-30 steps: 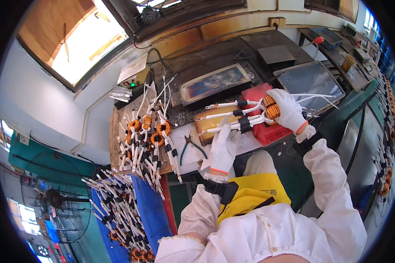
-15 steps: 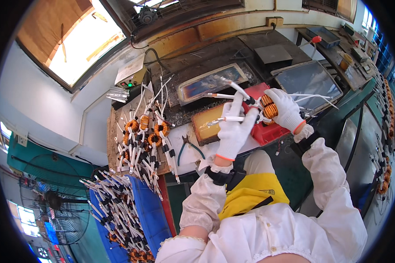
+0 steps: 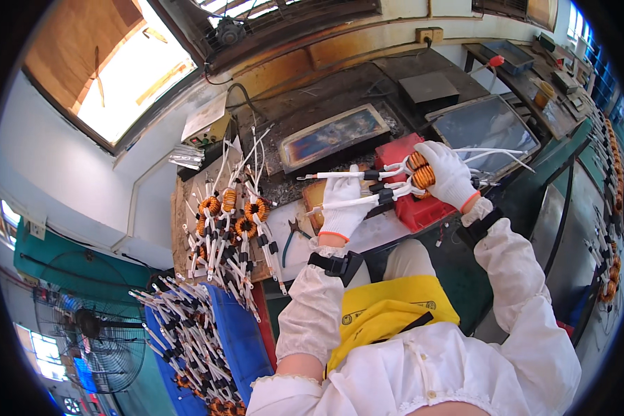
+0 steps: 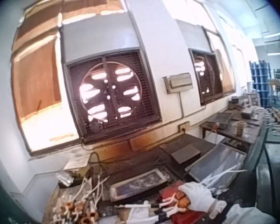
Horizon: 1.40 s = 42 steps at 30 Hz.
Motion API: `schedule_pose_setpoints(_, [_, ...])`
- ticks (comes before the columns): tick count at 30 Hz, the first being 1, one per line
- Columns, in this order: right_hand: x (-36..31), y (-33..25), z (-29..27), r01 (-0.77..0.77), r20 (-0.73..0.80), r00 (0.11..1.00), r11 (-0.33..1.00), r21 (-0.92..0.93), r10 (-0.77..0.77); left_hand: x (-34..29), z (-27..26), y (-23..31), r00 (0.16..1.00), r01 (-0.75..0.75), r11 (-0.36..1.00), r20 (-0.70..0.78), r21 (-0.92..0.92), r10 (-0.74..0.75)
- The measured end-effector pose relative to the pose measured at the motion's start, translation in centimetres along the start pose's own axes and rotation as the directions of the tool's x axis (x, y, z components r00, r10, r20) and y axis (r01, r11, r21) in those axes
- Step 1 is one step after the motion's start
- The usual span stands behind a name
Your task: The person picks up a coil assembly, dips its wire ends into a flux container, and then submerges them into a molten solder bath. After soldering, the person places the assembly onto a metal rack and repeats the process with another assembly.
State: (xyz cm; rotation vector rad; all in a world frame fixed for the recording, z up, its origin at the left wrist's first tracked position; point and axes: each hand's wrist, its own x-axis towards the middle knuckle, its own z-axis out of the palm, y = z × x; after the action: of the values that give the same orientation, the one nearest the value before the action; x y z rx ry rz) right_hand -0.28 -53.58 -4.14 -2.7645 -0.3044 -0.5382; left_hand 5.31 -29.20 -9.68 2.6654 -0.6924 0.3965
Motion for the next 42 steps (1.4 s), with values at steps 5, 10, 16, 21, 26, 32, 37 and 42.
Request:
schedule_pose_setpoints(5, [-0.2, 0.5, 0.1, -0.007, -0.009, 1.0, 1.0, 0.005, 0.007, -0.1, -0.9, 1.6, 0.869, 0.491, 0.7, 0.339, -0.518, -0.36])
schedule_pose_setpoints(10, [-0.4, 0.3, 0.3, -0.013, -0.025, 1.0, 1.0, -0.008, 0.013, -2.7, -0.2, 2.2, 0.936, -0.094, 0.996, -0.341, -0.001, 0.088])
schedule_pose_setpoints(16, [-0.3, 0.3, -0.1, -0.002, -0.019, 1.0, 1.0, -0.006, 0.002, -5.1, -0.8, 6.5, 0.876, 0.298, 0.499, 0.026, -0.814, -0.481])
schedule_pose_setpoints(21, [0.0, -0.2, -0.1, 0.015, -0.037, 0.999, 1.0, 0.009, -0.014, -2.6, 0.6, 3.9, 0.771, 0.251, -0.11, 0.267, -0.962, -0.577])
schedule_pose_setpoints(26, [-0.5, 0.5, 0.2, -0.006, -0.025, 1.0, 1.0, -0.002, 0.006, -0.5, -1.9, 4.5, 0.716, 0.365, -0.266, 0.451, -0.892, -0.533])
schedule_pose_setpoints(32, [-0.2, 0.0, 0.1, -0.011, -0.027, 1.0, 1.0, 0.002, 0.011, -1.0, 0.8, 2.8, 0.67, 0.307, -0.409, 0.5, -0.859, -0.548])
schedule_pose_setpoints(37, [-0.3, 0.4, 0.4, -0.02, -0.026, 0.999, 1.0, 0.005, 0.02, -3.3, -0.6, 4.1, 0.737, 0.238, -0.452, 0.463, -0.86, -0.493])
schedule_pose_setpoints(42, [-0.1, 0.6, 0.6, 0.016, -0.064, 0.998, 1.0, 0.023, -0.014, -7.4, -2.3, 6.0, 0.894, 0.447, 0.217, 0.433, -0.868, -0.113])
